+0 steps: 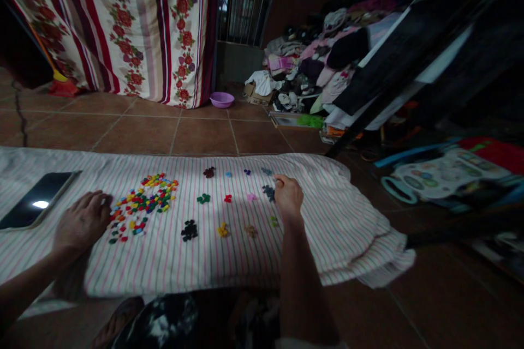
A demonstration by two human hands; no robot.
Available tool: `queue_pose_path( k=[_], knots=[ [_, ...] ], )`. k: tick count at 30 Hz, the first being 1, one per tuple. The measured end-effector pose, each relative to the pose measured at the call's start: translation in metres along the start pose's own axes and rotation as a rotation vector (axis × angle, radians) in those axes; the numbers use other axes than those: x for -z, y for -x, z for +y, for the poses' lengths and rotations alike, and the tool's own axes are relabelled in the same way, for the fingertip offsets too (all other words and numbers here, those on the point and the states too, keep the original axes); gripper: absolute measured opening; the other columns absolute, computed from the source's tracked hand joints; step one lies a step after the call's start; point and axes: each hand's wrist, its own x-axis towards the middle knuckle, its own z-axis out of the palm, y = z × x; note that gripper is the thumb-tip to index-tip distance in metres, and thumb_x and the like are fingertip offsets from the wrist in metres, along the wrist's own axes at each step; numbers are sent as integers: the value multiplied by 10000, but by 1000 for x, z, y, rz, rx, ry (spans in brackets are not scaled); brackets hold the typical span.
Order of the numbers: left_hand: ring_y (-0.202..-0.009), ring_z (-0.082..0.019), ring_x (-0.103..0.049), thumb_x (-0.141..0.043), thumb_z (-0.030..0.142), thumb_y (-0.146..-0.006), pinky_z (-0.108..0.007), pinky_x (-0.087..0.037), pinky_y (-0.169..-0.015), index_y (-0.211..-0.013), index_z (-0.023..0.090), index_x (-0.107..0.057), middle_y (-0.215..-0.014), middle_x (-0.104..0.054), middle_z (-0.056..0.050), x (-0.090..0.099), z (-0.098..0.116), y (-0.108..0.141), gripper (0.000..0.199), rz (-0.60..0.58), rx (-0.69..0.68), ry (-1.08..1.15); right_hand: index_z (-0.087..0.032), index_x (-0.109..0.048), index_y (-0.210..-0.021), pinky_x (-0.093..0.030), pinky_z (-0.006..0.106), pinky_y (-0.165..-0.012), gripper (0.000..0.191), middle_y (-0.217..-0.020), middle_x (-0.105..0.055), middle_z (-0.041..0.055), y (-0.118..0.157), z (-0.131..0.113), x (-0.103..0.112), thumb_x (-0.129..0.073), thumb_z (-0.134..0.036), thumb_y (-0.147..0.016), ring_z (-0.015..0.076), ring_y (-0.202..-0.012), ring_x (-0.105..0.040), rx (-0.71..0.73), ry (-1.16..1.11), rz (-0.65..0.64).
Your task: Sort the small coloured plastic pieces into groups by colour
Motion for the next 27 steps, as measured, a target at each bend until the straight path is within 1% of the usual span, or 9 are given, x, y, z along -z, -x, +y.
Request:
queue_pose_path(
  k=[3,6,12,16,19,23,27],
  knots=[
    [-1205,-352,-536,-318,323,-885,-508,-452,-978,-1042,146,-576,-1188,-610,-211,1,1,0,349,-12,3,22,-190,-758,-983,-446,312,-856,351,-957,-710,98,0,8,-5,-459,-136,-807,223,-913,-636,17,-9,-38],
    [-1203,-349,-538,-337,326,-875,-514,-458,-963,-1039,166,-578,-1192,-610,-201,2,2,0,332,-8,26,50,-184,-764,-955,-448,310,-887,346,-966,-705,98,-1,12,-11,-462,-123,-797,218,-932,-637,57,-43,-62],
    [-1191,-335,-548,-334,335,-879,-504,-469,-952,-1025,191,-571,-1184,-616,-178,1,2,0,314,3,30,44,-217,-760,-967,-457,299,-856,346,-984,-707,82,-1,11,-25,-466,-124,-811,205,-918,-644,63,-8,-95],
    [-1183,-349,-551,-331,318,-875,-513,-473,-945,-1026,175,-577,-1185,-612,-195,2,2,0,322,-5,16,30,-224,-759,-960,-458,273,-845,351,-969,-723,60,1,12,-31,-453,-124,-819,187,-915,-648,92,36,-99],
    [-1192,-351,-544,-329,309,-879,-513,-470,-955,-1041,171,-573,-1195,-610,-198,2,3,0,324,-2,6,10,-224,-759,-947,-460,272,-840,373,-962,-735,49,1,13,-32,-435,-101,-809,184,-913,-654,105,45,-111],
    [-1185,-347,-551,-340,307,-877,-519,-471,-949,-1061,185,-570,-1203,-611,-188,2,4,0,319,10,21,18,-210,-756,-969,-462,280,-835,398,-1005,-738,65,2,12,-29,-411,-83,-816,195,-936,-664,73,36,-148],
    [-1188,-368,-546,-323,322,-887,-526,-464,-949,-1047,155,-574,-1200,-606,-214,2,3,0,341,-5,19,31,-211,-751,-985,-466,297,-849,410,-1039,-736,75,0,11,-27,-405,-81,-810,210,-969,-665,47,-2,-183]
  ],
)
